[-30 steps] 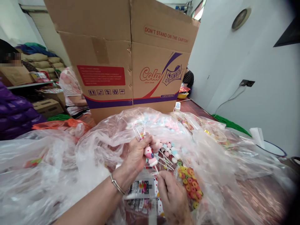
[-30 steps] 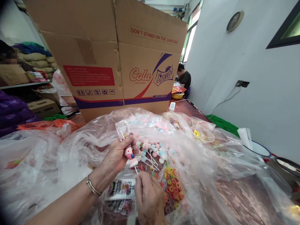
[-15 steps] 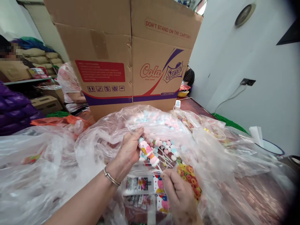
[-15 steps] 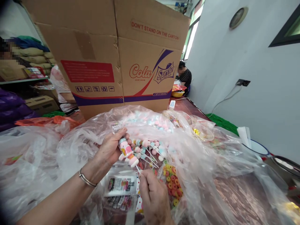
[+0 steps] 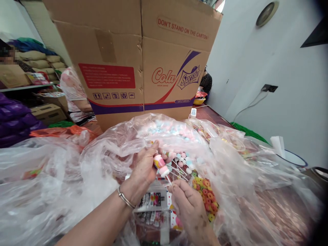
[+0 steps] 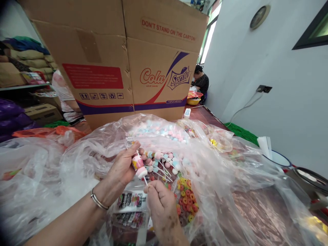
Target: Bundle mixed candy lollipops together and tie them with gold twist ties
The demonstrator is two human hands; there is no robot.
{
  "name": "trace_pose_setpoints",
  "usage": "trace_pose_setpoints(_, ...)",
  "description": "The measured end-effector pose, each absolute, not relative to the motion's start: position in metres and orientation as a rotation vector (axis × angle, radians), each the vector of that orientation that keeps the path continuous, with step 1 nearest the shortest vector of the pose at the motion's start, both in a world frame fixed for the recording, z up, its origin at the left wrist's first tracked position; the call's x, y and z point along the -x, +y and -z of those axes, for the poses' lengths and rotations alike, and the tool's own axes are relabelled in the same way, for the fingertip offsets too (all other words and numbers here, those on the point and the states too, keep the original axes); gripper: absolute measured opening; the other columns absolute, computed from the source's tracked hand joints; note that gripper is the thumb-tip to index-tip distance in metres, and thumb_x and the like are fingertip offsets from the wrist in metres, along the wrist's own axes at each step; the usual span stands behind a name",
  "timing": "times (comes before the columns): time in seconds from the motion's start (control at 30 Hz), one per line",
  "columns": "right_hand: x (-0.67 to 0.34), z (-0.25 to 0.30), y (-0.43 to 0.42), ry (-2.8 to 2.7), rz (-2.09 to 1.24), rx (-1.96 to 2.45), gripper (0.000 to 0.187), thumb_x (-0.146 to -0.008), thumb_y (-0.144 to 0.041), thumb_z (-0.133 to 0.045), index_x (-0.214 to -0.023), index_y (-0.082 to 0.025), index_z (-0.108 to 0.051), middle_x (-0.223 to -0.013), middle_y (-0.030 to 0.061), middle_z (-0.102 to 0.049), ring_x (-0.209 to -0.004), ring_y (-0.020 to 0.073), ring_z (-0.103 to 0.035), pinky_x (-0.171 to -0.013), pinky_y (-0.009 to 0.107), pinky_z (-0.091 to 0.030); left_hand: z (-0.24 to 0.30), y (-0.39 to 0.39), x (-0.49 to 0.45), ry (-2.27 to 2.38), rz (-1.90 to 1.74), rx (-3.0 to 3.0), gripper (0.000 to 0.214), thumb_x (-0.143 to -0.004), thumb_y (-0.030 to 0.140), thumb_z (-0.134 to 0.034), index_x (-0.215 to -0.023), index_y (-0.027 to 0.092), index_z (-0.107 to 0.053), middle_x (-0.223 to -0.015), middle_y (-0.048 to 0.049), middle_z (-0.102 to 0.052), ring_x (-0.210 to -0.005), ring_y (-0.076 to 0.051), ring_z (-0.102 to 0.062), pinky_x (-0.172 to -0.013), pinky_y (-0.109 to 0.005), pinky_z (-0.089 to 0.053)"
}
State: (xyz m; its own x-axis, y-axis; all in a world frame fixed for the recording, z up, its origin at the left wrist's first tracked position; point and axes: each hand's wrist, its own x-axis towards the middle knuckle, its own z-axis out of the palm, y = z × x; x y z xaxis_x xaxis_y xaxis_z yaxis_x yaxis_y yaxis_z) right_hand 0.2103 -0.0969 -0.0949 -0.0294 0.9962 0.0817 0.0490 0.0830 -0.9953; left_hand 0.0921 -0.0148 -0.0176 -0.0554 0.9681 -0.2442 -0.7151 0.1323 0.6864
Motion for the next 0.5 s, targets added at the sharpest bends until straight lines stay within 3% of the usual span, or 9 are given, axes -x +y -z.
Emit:
trace_pose_setpoints(0.07,-0.215,0.094,-0.098,-1.253,-1.277,1.155,0.037,-0.096,-0.049,-0.04,-0.079,-0.019,-0.055,-0.044,-0.0106,-0.028,-0.037,0.0081,-0.023,-0.038,0.021,-0.019,0.016,-0.011,-0.085,0.811,-1.429,-0.399,0.023,-0.083,0.021,-0.071,-0.067,0.014,-0.056,-0.053,0.0025,-0.06,-0.041,-0.01,-0.057,-0.051,-0.027,-0.06)
trace_pose_setpoints(0.13,-0.219,0.095,-0.098,-1.414,-1.065,1.191,0.034,-0.097,-0.043,-0.039,-0.08,-0.019,-0.056,-0.047,-0.0082,-0.036,-0.039,0.0088,-0.031,-0.04,0.021,-0.025,0.015,-0.009,-0.082,0.825,-1.429,-0.406,0.023,-0.085,0.02,-0.069,-0.066,0.014,-0.056,-0.052,0.002,-0.06,-0.04,-0.01,-0.058,-0.049,-0.027,-0.059)
trace_pose_setpoints(0.23,-0.22,0.097,-0.096,-1.713,-0.269,1.175,0.024,-0.098,-0.026,-0.043,-0.083,-0.018,-0.06,-0.058,-0.0026,-0.055,-0.048,0.0104,-0.049,-0.053,0.023,-0.037,0.017,-0.013,-0.085,0.846,-1.426,-0.418,0.026,-0.08,0.023,-0.075,-0.065,0.013,-0.056,-0.051,0.0013,-0.06,-0.041,-0.011,-0.059,-0.048,-0.027,-0.059)
trace_pose_setpoints(0.33,-0.216,0.098,-0.092,-1.783,0.364,1.1,0.017,-0.095,-0.012,-0.047,-0.089,-0.016,-0.062,-0.055,-0.003,-0.058,-0.046,0.0108,-0.053,-0.065,0.026,-0.041,0.02,-0.02,-0.094,0.858,-1.431,-0.422,0.032,-0.072,0.028,-0.083,-0.064,0.014,-0.056,-0.05,0.0021,-0.06,-0.042,-0.012,-0.06,-0.05,-0.028,-0.059)
trace_pose_setpoints(0.43,-0.211,0.097,-0.089,-1.784,0.481,1.121,0.017,-0.095,-0.011,-0.047,-0.088,-0.015,-0.062,-0.052,-0.003,-0.057,-0.045,0.0114,-0.053,-0.065,0.026,-0.041,0.025,-0.026,-0.102,0.852,-1.445,-0.421,0.037,-0.066,0.032,-0.088,-0.065,0.015,-0.055,-0.049,0.0045,-0.058,-0.041,-0.011,-0.059,-0.052,-0.028,-0.06)
trace_pose_setpoints(0.5,-0.209,0.095,-0.088,-1.777,0.324,1.151,0.021,-0.096,-0.015,-0.045,-0.082,-0.017,-0.061,-0.054,-0.0021,-0.057,-0.047,0.0121,-0.053,-0.059,0.025,-0.04,0.028,-0.028,-0.105,0.829,-1.46,-0.426,0.038,-0.063,0.032,-0.089,-0.069,0.016,-0.055,-0.051,0.0058,-0.059,-0.042,-0.01,-0.058,-0.055,-0.028,-0.06)
